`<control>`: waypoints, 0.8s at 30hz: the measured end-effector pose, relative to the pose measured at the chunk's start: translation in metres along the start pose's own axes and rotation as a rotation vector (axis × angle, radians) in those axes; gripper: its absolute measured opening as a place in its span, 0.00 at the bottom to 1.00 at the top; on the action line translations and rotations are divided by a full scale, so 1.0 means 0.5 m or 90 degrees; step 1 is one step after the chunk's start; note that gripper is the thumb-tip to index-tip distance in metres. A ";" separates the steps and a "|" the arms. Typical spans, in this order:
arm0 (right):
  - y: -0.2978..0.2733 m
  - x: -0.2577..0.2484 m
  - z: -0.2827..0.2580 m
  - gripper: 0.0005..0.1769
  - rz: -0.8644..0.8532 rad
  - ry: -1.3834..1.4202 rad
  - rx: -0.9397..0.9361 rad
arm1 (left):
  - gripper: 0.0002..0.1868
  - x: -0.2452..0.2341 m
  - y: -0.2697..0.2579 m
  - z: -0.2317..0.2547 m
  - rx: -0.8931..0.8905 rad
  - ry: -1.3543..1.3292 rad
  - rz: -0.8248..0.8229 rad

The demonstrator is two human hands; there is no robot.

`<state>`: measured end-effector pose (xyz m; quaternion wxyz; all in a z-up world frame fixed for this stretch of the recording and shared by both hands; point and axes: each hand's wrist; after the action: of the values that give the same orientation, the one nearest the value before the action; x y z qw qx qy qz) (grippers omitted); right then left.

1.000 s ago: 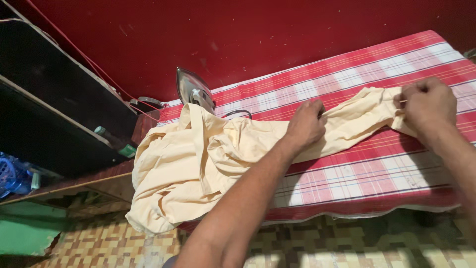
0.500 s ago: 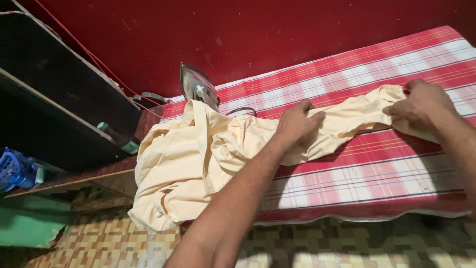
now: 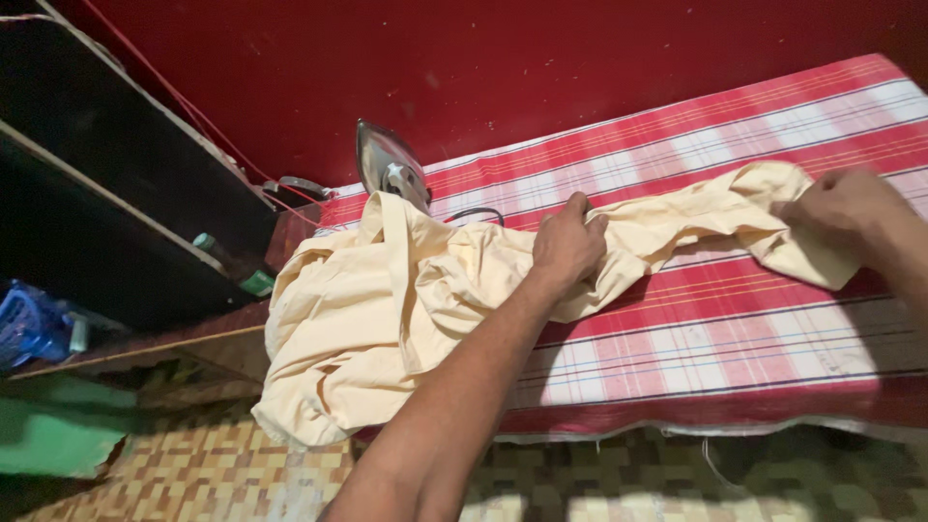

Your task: The person irons a light-colored shirt on a table covered with a red and white checkered cloth. They use an electric iron to smooth the fabric, frequently adjusting and repositioning the shirt to iron different sections.

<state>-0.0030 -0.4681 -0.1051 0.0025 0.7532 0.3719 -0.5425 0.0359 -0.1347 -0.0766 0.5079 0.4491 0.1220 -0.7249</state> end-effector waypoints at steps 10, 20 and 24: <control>0.089 -0.038 0.016 0.25 0.206 0.280 -0.252 | 0.21 0.009 0.004 0.005 0.023 -0.021 -0.049; 0.090 0.010 0.086 0.18 0.320 0.020 -0.374 | 0.21 0.030 0.012 -0.012 0.199 0.058 -0.051; -0.039 0.028 0.046 0.19 0.412 -0.192 -0.500 | 0.25 -0.021 -0.020 0.014 0.120 0.214 -0.170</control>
<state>-0.0311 -0.4555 -0.1181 0.5052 0.6855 0.2909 -0.4362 0.0245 -0.1281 -0.0674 0.3360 0.5891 0.1948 -0.7085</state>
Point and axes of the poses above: each hand's wrist, its own y-axis towards the middle knuckle, its own x-axis out of the palm, z = x × y, and after that the axes turned 14 degrees about x, right-handed
